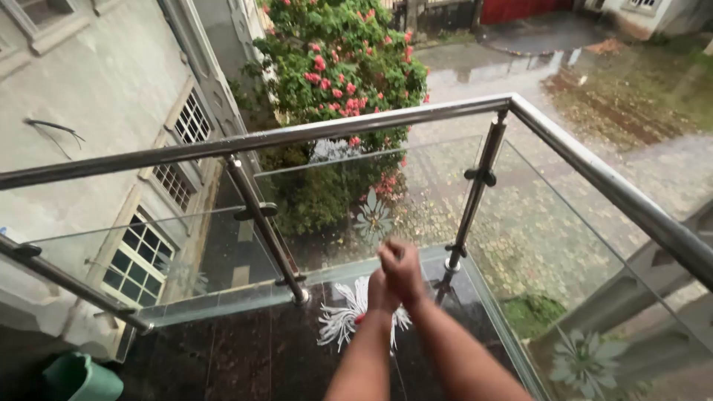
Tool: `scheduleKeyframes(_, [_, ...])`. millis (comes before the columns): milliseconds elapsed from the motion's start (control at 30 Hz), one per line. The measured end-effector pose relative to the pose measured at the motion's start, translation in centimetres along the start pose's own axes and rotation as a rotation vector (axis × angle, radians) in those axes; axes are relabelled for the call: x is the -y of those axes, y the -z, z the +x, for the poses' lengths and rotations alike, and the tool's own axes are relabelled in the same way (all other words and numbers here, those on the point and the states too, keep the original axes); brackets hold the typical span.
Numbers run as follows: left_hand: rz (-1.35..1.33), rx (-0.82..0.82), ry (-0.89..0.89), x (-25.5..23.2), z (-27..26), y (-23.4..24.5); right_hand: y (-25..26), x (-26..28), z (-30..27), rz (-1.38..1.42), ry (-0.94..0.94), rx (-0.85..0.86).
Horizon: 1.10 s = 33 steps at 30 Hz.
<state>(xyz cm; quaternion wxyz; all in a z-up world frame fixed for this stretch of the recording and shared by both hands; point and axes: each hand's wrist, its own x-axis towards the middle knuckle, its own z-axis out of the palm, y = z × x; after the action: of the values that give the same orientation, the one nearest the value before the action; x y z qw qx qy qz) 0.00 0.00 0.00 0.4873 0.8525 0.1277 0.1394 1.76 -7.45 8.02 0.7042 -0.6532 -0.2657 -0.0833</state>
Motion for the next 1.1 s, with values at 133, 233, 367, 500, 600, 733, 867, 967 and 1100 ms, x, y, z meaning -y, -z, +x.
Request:
scheduleKeyframes(133, [-0.182, 0.021, 0.071, -2.7, 0.0, -0.7, 1.2, 5.8, 4.3, 0.129, -0.27, 0.02])
scheduleKeyframes(233, [-0.102, -0.083, 0.003, -4.0, -1.0, -1.0, 1.7, 7.8, 4.7, 0.296, -0.485, 0.016])
scheduleKeyframes(367, [-0.291, -0.131, -0.097, -7.1, -4.1, 0.7, 1.8, 7.7, 3.1, 0.267, -0.415, -0.043])
scheduleKeyframes(500, [-0.212, -0.184, -0.165, -8.5, -4.4, 1.8, 2.2, 7.7, 2.1, 0.386, -0.294, -0.055])
scheduleKeyframes(600, [-0.203, -0.186, -0.241, -7.9, -3.9, 2.0, 2.4, 8.4, 1.1, 0.311, -0.252, -0.051])
scheduleKeyframes(733, [-0.181, -0.166, -0.218, -5.7, -3.7, 2.0, 2.4, 6.2, -1.0, 0.341, -0.266, -0.009])
scheduleKeyframes(867, [-0.197, -0.026, -0.091, -2.8, -4.1, 1.1, 2.4, 4.2, -3.0, 0.256, -0.203, 0.026])
scheduleKeyframes(967, [-0.179, -0.014, -0.101, -1.6, -4.1, 0.0, 2.8, 4.8, -2.9, 0.268, -0.284, 0.053])
scheduleKeyframes(1100, [-0.255, -0.009, -0.025, -4.5, -5.1, 0.1, 3.8, 6.8, -0.6, 0.265, -0.35, 0.079])
